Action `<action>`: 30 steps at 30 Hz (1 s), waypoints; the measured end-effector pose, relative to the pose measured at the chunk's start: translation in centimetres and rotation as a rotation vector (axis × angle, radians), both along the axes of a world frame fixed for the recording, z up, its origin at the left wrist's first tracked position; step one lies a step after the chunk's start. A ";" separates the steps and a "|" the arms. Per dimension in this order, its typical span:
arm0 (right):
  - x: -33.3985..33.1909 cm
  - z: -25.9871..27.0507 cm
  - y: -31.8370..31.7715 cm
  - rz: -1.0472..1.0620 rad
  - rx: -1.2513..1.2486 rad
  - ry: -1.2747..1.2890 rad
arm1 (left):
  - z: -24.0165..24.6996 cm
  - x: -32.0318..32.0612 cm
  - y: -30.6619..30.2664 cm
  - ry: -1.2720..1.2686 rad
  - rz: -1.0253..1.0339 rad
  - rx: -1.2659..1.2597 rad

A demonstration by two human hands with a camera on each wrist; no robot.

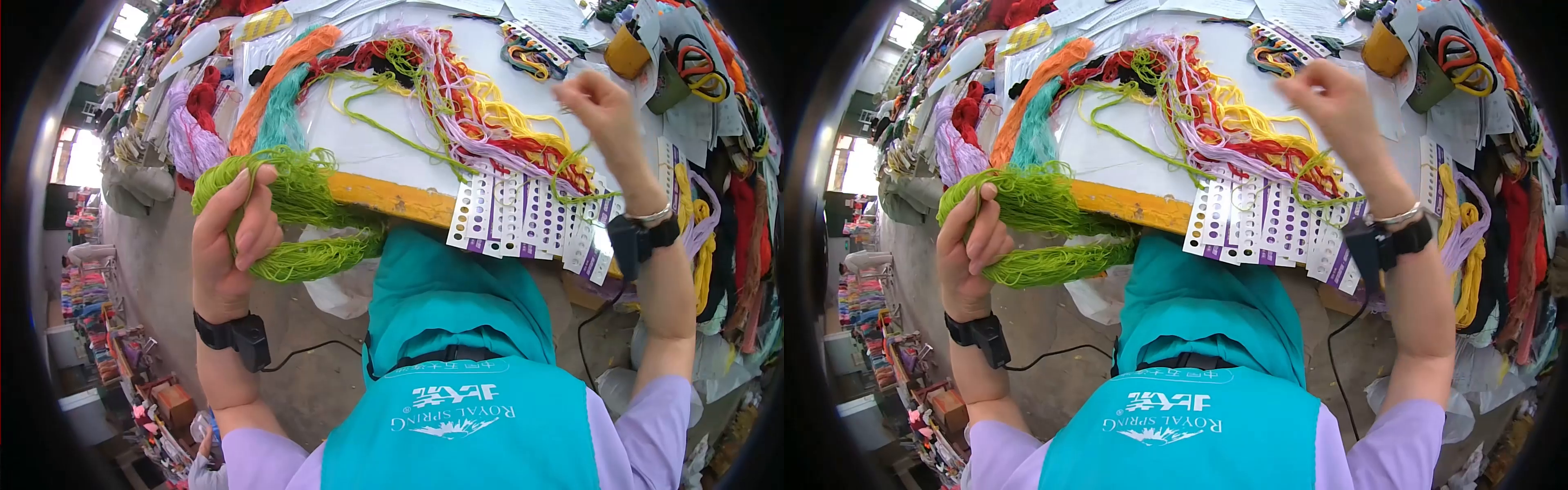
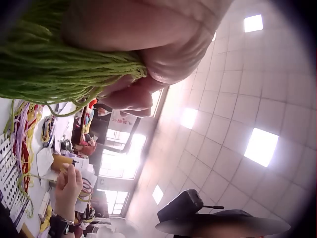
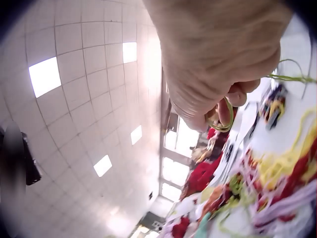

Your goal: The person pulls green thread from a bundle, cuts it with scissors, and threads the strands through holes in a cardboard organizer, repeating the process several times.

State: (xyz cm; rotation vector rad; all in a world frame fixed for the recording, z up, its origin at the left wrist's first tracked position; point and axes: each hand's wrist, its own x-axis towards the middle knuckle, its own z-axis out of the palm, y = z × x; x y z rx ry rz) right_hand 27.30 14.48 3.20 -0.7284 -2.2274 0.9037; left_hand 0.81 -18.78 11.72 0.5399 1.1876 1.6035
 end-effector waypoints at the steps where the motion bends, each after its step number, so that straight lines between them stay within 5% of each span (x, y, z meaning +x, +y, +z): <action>1: -1.5 0.3 -2.0 0.122 -0.104 0.126 | 0.2 0.5 0.6 -0.005 0.003 -0.016; 4: -5.1 2.3 -8.0 0.351 -0.392 0.190 | 0.4 1.7 2.2 -0.015 -0.044 -0.042; 9: -10.4 1.6 -12.6 0.441 0.005 0.404 | 1.0 3.9 3.8 0.038 -0.145 -0.129; 12: -11.4 1.4 -12.6 0.486 -0.210 0.324 | 1.2 4.1 3.7 0.114 -0.173 -0.148; 15: -9.8 1.8 -11.0 0.608 -1.079 0.542 | 1.4 5.0 4.3 0.273 0.210 -0.298; 18: -7.7 1.8 -10.0 0.832 -1.251 0.479 | 0.5 4.8 4.7 0.315 0.376 -0.289; 24: -5.6 2.4 -9.2 0.653 -0.859 0.199 | -0.3 0.8 2.2 0.083 -0.085 -0.084; 30: -5.7 4.5 -9.0 0.687 -0.854 0.294 | -0.9 3.8 3.7 0.289 -0.117 -0.195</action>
